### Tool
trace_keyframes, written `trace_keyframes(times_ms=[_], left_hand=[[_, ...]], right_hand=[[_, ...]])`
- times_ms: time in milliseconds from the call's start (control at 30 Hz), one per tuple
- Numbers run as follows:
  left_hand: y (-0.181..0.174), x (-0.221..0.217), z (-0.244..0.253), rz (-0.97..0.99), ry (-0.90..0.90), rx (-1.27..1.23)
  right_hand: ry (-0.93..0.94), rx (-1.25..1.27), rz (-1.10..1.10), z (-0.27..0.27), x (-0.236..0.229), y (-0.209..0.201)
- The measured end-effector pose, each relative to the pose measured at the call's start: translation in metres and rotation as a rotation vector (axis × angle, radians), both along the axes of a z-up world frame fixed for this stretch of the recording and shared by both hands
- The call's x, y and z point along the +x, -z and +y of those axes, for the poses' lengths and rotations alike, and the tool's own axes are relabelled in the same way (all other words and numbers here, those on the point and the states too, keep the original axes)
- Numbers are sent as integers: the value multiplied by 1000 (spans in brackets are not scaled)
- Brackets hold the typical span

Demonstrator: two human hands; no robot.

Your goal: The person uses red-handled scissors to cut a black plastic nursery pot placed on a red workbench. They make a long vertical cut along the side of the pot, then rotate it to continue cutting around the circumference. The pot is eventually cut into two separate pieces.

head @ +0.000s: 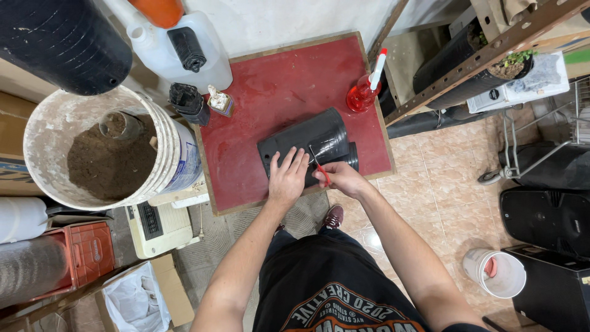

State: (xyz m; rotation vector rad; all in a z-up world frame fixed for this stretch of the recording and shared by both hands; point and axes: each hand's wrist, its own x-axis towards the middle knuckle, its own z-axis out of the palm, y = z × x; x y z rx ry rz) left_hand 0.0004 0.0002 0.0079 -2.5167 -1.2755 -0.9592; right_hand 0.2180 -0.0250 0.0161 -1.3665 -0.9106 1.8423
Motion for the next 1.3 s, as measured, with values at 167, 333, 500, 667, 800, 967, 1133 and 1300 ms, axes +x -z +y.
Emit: trace_keyframes(times_ms=[167,333,500,667,800,967,1133,1300], left_hand=[[-4,1,3,-18,-8,-2],[0,-10,11,30,-6,-50],[-19,-16,28,89,-149,-191],[-50,-4,26,-354,-25,-668],[-73,18,11,-945,252,-1290],[-99,23,12,-1022,211,-1197],[-121,14,19,-1044,242,-1269],[-91,15,29,-1004,299,-1200]], right_hand=[[-12,-3,32,-5,0,-16],[-121,-102,100,-20,3,-39],[-105,-5,367,-32,21,-37],[-5,155,233,-18,27,-15],[-84,381,-813,-11,3,-62],[43,468,-949,-7,-11,-64],[83,588,-997,-5,-18,-81],[105,948,-1176,-6,-21,-99]])
